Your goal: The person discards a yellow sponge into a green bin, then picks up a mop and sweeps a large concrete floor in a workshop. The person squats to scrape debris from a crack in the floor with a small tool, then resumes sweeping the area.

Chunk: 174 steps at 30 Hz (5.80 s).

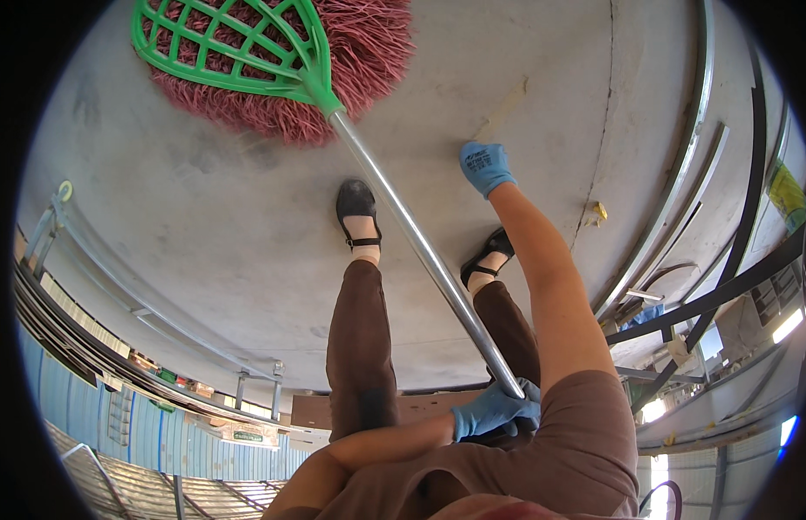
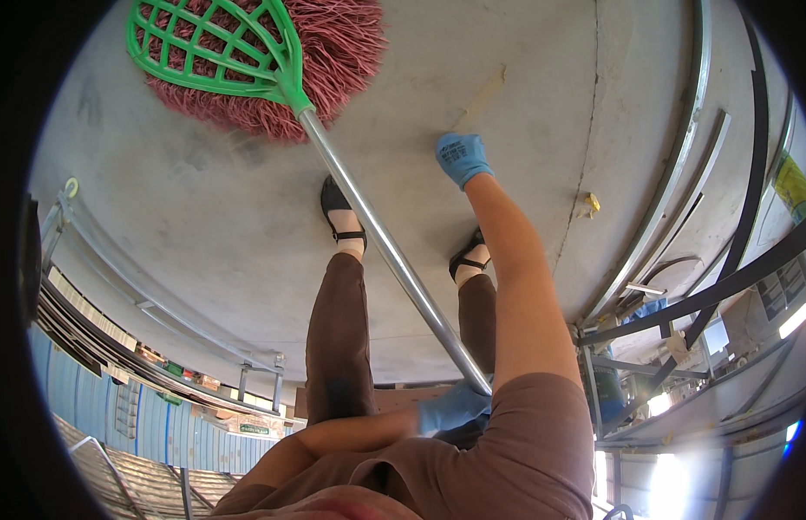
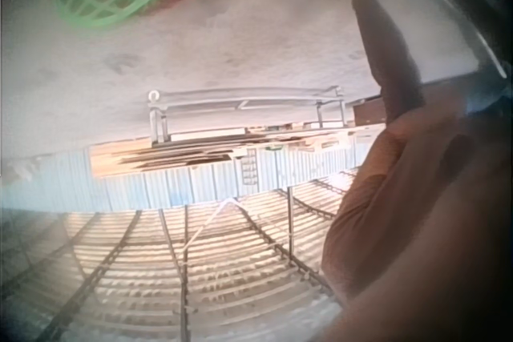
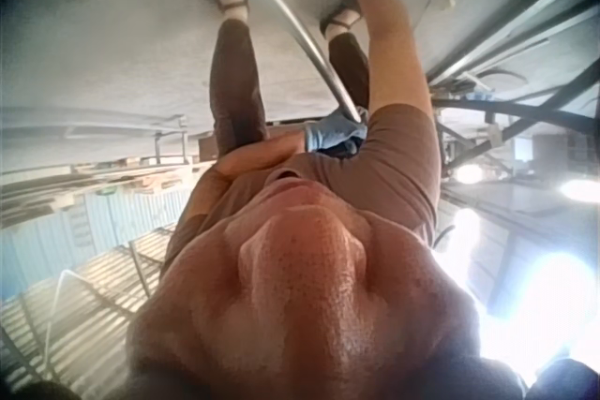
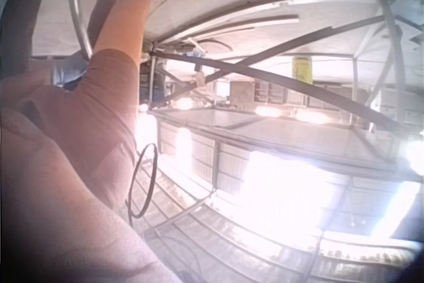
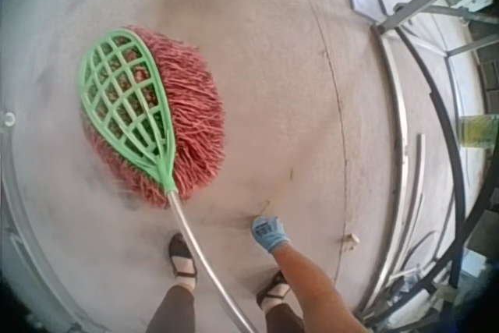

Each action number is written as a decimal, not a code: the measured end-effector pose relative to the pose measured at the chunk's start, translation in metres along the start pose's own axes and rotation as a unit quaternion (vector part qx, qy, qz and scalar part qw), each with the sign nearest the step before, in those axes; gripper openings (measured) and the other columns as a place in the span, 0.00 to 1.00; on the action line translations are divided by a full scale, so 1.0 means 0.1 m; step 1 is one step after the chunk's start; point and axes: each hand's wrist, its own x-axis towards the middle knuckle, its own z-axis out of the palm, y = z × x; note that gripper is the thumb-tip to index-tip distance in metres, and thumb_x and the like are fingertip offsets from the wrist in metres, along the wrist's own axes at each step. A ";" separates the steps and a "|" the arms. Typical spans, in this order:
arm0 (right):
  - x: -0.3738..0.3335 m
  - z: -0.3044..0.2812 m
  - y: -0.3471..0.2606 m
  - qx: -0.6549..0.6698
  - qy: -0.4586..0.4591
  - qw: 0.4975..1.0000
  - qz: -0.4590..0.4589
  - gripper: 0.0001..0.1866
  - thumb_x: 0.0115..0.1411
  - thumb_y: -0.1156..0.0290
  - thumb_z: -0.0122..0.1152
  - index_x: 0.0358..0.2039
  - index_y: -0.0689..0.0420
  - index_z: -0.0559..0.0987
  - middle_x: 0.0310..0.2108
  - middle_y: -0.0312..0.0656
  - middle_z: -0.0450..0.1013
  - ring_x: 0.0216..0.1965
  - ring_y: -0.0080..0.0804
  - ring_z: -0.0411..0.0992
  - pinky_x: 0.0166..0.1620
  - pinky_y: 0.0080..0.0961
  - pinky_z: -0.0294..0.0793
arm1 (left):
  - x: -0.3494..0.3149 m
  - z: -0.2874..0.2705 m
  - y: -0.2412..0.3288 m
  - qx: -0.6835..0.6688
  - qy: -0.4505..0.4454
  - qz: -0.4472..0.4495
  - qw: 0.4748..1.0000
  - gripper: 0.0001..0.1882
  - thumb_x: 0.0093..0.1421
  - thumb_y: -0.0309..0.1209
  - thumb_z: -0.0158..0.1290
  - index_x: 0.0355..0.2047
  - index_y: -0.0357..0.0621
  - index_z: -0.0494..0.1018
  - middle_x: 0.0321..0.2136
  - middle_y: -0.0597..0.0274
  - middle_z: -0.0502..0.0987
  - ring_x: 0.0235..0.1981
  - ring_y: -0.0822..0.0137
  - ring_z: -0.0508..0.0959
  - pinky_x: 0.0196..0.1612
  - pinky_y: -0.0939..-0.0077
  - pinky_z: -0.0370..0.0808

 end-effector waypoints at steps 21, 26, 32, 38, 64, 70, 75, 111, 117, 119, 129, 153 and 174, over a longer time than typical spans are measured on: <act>-0.10 0.14 0.26 0.179 -0.012 0.979 0.098 0.09 0.59 0.64 0.57 0.37 0.52 0.79 0.36 0.45 0.80 0.38 0.48 0.78 0.41 0.46 0.75 | -0.02 -0.02 -0.03 -0.030 -0.011 -0.012 0.999 0.10 0.53 0.32 0.62 0.34 0.46 0.74 0.28 0.64 0.80 0.26 0.75 0.80 0.23 0.83 0.72; -0.04 0.10 0.16 0.120 -0.019 0.989 0.080 0.06 0.56 0.69 0.57 0.33 0.54 0.80 0.32 0.46 0.80 0.33 0.47 0.81 0.35 0.42 0.77 | -0.04 0.01 0.02 -0.021 -0.002 -0.004 1.000 0.10 0.52 0.31 0.63 0.33 0.47 0.74 0.27 0.64 0.80 0.26 0.75 0.80 0.22 0.83 0.72; -0.04 0.13 -0.01 0.081 0.029 0.993 0.082 0.06 0.59 0.72 0.55 0.30 0.57 0.80 0.25 0.48 0.80 0.24 0.44 0.80 0.29 0.37 0.75 | -0.10 0.02 0.11 -0.020 -0.007 -0.003 1.000 0.07 0.53 0.30 0.61 0.29 0.47 0.73 0.25 0.64 0.79 0.24 0.74 0.79 0.21 0.83 0.71; -0.02 0.17 -0.01 0.091 0.010 0.993 0.076 0.06 0.60 0.72 0.54 0.30 0.57 0.80 0.25 0.47 0.80 0.25 0.44 0.80 0.27 0.38 0.75 | -0.08 0.01 0.08 0.059 0.002 0.029 0.998 0.05 0.54 0.29 0.59 0.27 0.46 0.72 0.24 0.63 0.79 0.23 0.73 0.78 0.21 0.83 0.71; -0.12 -0.02 0.18 0.181 0.006 0.978 0.101 0.07 0.59 0.65 0.57 0.36 0.50 0.77 0.34 0.42 0.80 0.36 0.45 0.79 0.38 0.43 0.75 | -0.08 0.02 0.12 -0.009 -0.022 0.000 1.000 0.08 0.58 0.33 0.60 0.34 0.44 0.74 0.28 0.62 0.81 0.28 0.73 0.81 0.22 0.83 0.74; -0.10 0.03 0.09 0.153 0.018 0.980 0.128 0.07 0.56 0.68 0.60 0.36 0.52 0.79 0.32 0.41 0.80 0.34 0.43 0.80 0.35 0.40 0.76 | -0.05 -0.02 0.05 -0.030 -0.032 -0.003 0.999 0.08 0.56 0.31 0.59 0.33 0.44 0.73 0.26 0.62 0.80 0.26 0.73 0.81 0.22 0.84 0.74; -0.09 0.03 0.07 0.121 0.012 0.987 0.109 0.07 0.58 0.69 0.59 0.36 0.55 0.78 0.32 0.42 0.80 0.32 0.44 0.81 0.34 0.41 0.76 | 0.00 -0.02 0.01 -0.040 -0.027 -0.003 0.999 0.07 0.56 0.30 0.59 0.30 0.45 0.72 0.26 0.62 0.80 0.25 0.73 0.80 0.22 0.83 0.73; -0.06 0.03 0.21 0.231 0.029 0.962 0.140 0.10 0.62 0.59 0.57 0.39 0.49 0.78 0.37 0.44 0.78 0.39 0.49 0.77 0.41 0.45 0.75 | 0.01 0.04 0.13 -0.005 -0.034 -0.009 0.999 0.10 0.57 0.35 0.62 0.36 0.45 0.77 0.30 0.64 0.81 0.29 0.76 0.80 0.23 0.85 0.73; 0.00 -0.02 0.21 0.202 -0.007 0.974 0.101 0.10 0.62 0.64 0.54 0.39 0.53 0.79 0.37 0.45 0.80 0.39 0.49 0.78 0.41 0.44 0.76 | 0.00 0.06 0.16 0.012 -0.039 0.000 0.999 0.09 0.57 0.35 0.62 0.33 0.46 0.76 0.28 0.64 0.81 0.28 0.76 0.80 0.23 0.85 0.72; 0.03 -0.05 0.20 0.187 -0.028 0.977 0.103 0.09 0.61 0.67 0.54 0.39 0.54 0.79 0.38 0.47 0.80 0.39 0.50 0.79 0.42 0.45 0.76 | -0.01 0.08 0.18 0.006 -0.034 0.006 0.999 0.08 0.57 0.35 0.62 0.32 0.47 0.76 0.27 0.65 0.81 0.26 0.76 0.79 0.23 0.85 0.72; 0.07 -0.41 0.55 0.125 -0.008 0.987 0.100 0.10 0.63 0.69 0.50 0.41 0.56 0.78 0.39 0.49 0.80 0.38 0.52 0.80 0.40 0.45 0.78 | -0.01 0.11 0.25 0.042 -0.043 -0.018 0.998 0.08 0.58 0.37 0.59 0.27 0.48 0.79 0.24 0.72 0.78 0.26 0.81 0.75 0.22 0.86 0.67; -0.54 -1.43 1.77 0.059 0.180 0.961 0.199 0.08 0.62 0.67 0.53 0.36 0.57 0.75 0.32 0.49 0.78 0.30 0.50 0.78 0.34 0.44 0.77 | 0.08 0.03 0.20 0.035 -0.088 -0.029 0.995 0.15 0.58 0.36 0.62 0.44 0.46 0.77 0.36 0.68 0.81 0.38 0.75 0.80 0.25 0.81 0.75; -1.64 -0.66 2.01 0.904 0.232 0.231 0.274 0.11 0.66 0.83 0.46 0.49 0.68 0.69 0.45 0.57 0.75 0.39 0.42 0.79 0.54 0.45 0.79 | 0.23 0.01 0.22 0.076 -0.099 -0.013 0.992 0.19 0.64 0.37 0.55 0.53 0.44 0.74 0.43 0.59 0.81 0.46 0.66 0.80 0.38 0.74 0.81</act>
